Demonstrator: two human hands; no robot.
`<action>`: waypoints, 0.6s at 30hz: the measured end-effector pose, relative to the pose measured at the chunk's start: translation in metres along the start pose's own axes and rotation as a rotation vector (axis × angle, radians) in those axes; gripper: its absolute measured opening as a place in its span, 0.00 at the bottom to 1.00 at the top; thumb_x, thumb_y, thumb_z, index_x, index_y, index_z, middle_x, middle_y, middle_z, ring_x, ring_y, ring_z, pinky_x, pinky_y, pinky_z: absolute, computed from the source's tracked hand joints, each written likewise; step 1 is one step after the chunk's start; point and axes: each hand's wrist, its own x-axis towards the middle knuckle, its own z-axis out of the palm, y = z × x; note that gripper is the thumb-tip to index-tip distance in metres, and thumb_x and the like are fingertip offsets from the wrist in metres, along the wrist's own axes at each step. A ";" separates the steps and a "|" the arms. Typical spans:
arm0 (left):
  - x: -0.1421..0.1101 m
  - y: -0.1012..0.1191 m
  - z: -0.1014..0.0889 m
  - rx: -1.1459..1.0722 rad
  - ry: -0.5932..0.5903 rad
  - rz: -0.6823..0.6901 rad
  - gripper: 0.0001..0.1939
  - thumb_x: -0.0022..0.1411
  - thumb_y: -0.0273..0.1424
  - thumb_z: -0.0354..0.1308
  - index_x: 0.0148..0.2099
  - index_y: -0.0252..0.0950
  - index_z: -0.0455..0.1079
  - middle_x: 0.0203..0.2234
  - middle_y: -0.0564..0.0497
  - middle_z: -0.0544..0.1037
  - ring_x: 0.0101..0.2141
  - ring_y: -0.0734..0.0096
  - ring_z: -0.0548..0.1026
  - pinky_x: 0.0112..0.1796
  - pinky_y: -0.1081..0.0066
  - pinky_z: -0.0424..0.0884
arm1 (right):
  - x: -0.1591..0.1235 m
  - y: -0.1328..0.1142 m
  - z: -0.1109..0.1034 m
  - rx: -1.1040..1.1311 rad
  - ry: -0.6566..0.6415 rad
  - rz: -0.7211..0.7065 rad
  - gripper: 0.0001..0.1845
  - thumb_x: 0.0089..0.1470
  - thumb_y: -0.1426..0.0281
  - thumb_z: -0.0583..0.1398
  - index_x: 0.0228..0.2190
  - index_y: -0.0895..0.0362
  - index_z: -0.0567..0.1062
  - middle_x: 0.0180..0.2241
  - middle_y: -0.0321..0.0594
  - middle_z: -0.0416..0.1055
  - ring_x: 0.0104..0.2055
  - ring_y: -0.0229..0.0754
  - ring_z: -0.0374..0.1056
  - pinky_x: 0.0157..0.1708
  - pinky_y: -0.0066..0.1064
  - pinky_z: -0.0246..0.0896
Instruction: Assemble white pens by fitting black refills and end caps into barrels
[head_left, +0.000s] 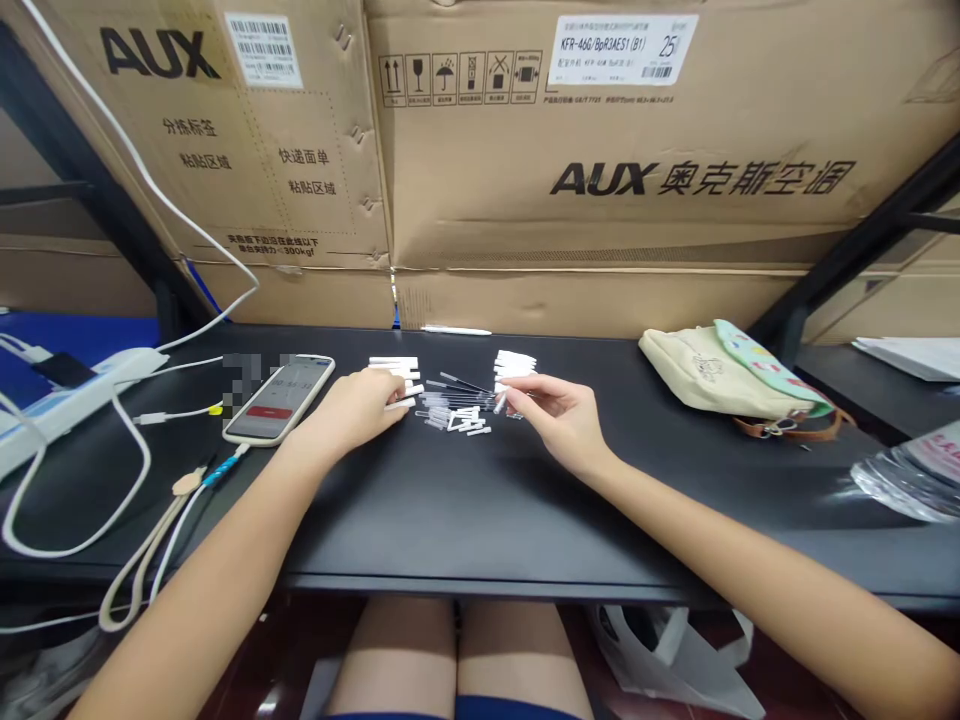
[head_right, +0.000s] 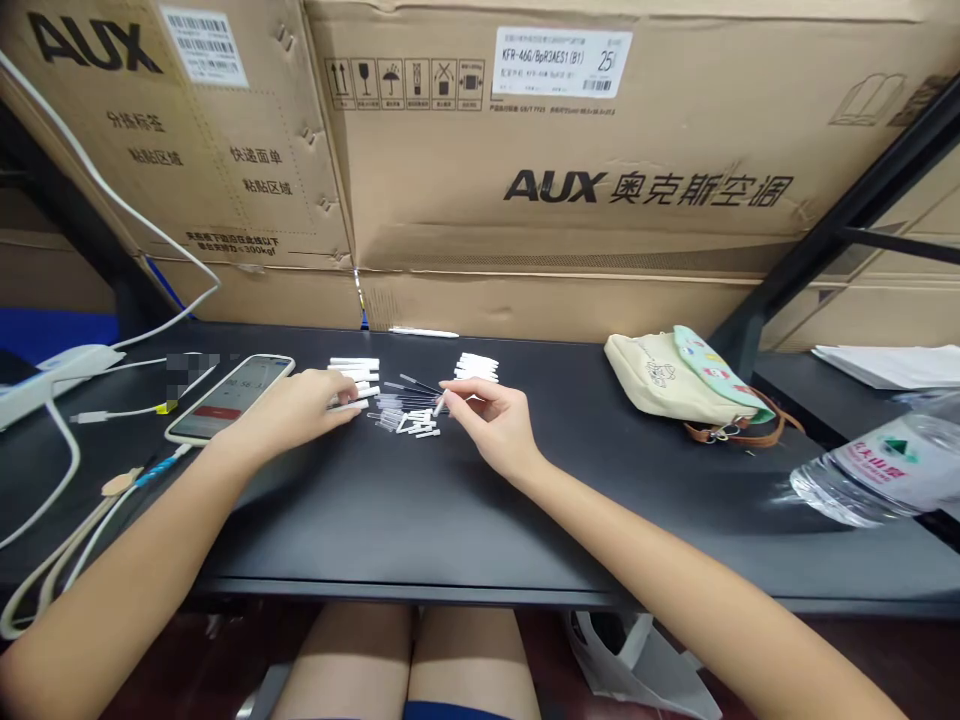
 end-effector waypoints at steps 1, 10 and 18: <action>0.000 0.000 0.000 0.006 -0.023 0.004 0.10 0.57 0.34 0.50 0.35 0.36 0.71 0.33 0.46 0.77 0.35 0.58 0.74 0.32 0.69 0.64 | 0.000 0.000 0.000 -0.002 -0.001 -0.001 0.07 0.46 0.67 0.64 0.29 0.56 0.79 0.25 0.38 0.74 0.27 0.37 0.69 0.30 0.31 0.68; 0.003 0.012 0.008 -0.227 0.191 0.044 0.10 0.55 0.31 0.52 0.38 0.38 0.72 0.32 0.52 0.79 0.37 0.65 0.75 0.33 0.72 0.64 | 0.003 -0.005 -0.001 0.003 0.039 -0.025 0.06 0.46 0.68 0.64 0.30 0.56 0.79 0.25 0.37 0.74 0.25 0.36 0.69 0.29 0.30 0.69; 0.004 0.009 0.012 -0.163 0.224 0.063 0.12 0.59 0.36 0.51 0.38 0.37 0.72 0.35 0.49 0.77 0.37 0.63 0.74 0.34 0.70 0.64 | 0.003 -0.001 -0.002 -0.022 0.005 -0.016 0.07 0.48 0.66 0.63 0.30 0.56 0.78 0.26 0.37 0.74 0.26 0.36 0.69 0.29 0.31 0.69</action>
